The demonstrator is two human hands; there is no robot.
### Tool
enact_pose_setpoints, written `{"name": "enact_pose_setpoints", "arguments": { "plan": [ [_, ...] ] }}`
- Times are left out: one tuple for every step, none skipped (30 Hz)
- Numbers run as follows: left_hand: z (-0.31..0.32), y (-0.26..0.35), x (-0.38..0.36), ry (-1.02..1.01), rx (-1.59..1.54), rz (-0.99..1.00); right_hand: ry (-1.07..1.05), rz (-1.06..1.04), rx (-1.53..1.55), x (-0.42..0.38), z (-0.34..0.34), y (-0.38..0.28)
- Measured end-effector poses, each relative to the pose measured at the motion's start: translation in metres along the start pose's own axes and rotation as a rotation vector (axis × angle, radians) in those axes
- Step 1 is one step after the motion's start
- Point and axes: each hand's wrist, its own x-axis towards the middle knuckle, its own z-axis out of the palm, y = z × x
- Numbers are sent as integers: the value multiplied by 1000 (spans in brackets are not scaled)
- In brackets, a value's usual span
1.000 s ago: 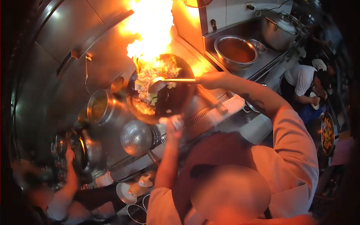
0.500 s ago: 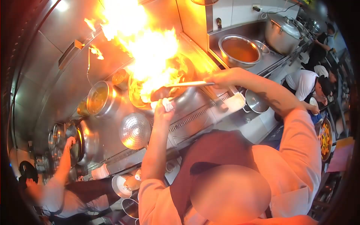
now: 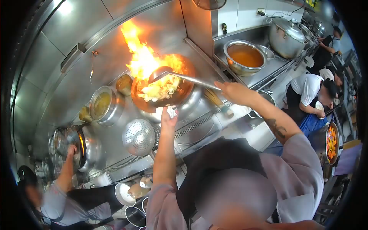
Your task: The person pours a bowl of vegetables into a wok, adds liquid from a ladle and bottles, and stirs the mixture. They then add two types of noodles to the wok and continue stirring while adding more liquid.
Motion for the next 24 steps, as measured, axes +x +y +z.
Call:
{"name": "enact_pose_setpoints", "arguments": {
  "plan": [
    [3,1,6,22,10,13,55,50,41,-9,15,4],
    [3,3,12,20,11,7,103,88,81,-15,40,14],
    [3,3,18,1,42,3,102,97,81,-21,57,17],
    [2,2,22,-17,74,-3,92,167,123,-28,71,18],
    [2,0,26,-15,80,-17,83,240,166,-33,82,19],
    [1,-3,29,19,79,7,106,261,169,-39,91,21],
    [0,-4,32,53,78,32,106,275,173,-46,100,24],
    [-2,-3,33,32,40,1,138,279,212,-51,97,17],
    [-7,-3,36,33,50,-10,170,284,254,-56,91,4],
    [-11,-3,41,49,39,-4,202,360,400,-66,81,-9],
    [-14,-5,45,67,26,-1,204,380,405,-78,76,-19],
    [-18,-5,49,39,19,2,334,436,468,-94,72,-26],
    [-24,-5,52,5,19,4,466,496,529,-110,73,-28],
    [-27,-3,55,25,14,4,531,544,534,-134,90,-17],
    [-22,-2,56,41,15,-4,601,601,535,-156,96,-12],
    [-20,-2,54,86,15,3,527,745,536,-188,98,-10],
    [-8,-2,43,129,19,2,594,812,598,-219,113,-6],
    [-4,0,40,63,27,-19,621,892,609,-247,124,-6],
    [-6,3,41,-4,30,-37,649,965,621,-273,133,-7],
    [-14,5,48,-62,38,-34,668,1012,613,-298,144,-6],
    [-20,6,52,-119,39,-20,647,1068,520,-319,155,-4],
    [-16,7,48,-83,43,-15,621,1112,428,-335,164,2],
    [-9,8,43,-47,44,-6,631,1131,424,-345,171,14],
    [-3,9,40,-16,53,-8,588,1154,377,-354,177,27]
  ]
}}
